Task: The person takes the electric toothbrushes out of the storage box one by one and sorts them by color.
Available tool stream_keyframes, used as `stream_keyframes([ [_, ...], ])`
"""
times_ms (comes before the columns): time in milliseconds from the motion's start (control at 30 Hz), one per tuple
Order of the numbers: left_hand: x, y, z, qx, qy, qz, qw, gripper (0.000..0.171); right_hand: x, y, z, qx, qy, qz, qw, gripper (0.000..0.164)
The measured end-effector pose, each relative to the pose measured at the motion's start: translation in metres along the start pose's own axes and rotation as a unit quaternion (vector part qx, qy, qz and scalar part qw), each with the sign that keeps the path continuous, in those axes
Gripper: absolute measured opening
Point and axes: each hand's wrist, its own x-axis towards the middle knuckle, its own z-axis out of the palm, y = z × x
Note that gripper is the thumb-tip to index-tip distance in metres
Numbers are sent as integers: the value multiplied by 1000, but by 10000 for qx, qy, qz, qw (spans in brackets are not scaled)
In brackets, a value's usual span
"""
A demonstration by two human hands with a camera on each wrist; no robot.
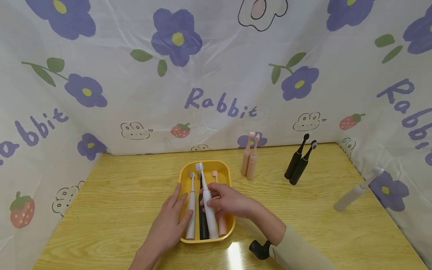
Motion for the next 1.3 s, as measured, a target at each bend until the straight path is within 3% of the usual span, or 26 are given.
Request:
stream_keyframes([
  [133, -1, -1, 1, -17, 33, 13, 10000, 58, -10, -2, 1, -225, 241, -363, 9988, 40],
  [333, -2, -2, 2, -38, 89, 37, 9999, 59, -34, -14, -6, 0, 729, -995, 9924, 43],
  [533, -3, -3, 2, -99, 104, 84, 9999, 58, -68, -15, -16, 72, 1372, -1587, 9777, 43],
  [667, -3, -4, 0, -105, 80, 72, 9999, 58, -93, -8, -24, 299, 1559, -1988, 9671, 38],
  [900, -3, -5, -3, -126, 126, 123, 9998, 57, -135, 8, -38, 770, 1936, -2233, 9522, 39],
  [1033, -4, -4, -3, -145, 116, 165, 9997, 57, -162, 21, -48, 1044, 2376, -2439, 9344, 40],
  [1133, -3, -4, -2, -152, 139, 196, 9996, 58, -181, 30, -56, 855, 3013, -2444, 9177, 40],
  [1300, -2, -2, 0, -206, 151, 218, 9994, 58, -205, 43, -67, 152, 4352, -2204, 8728, 39],
])
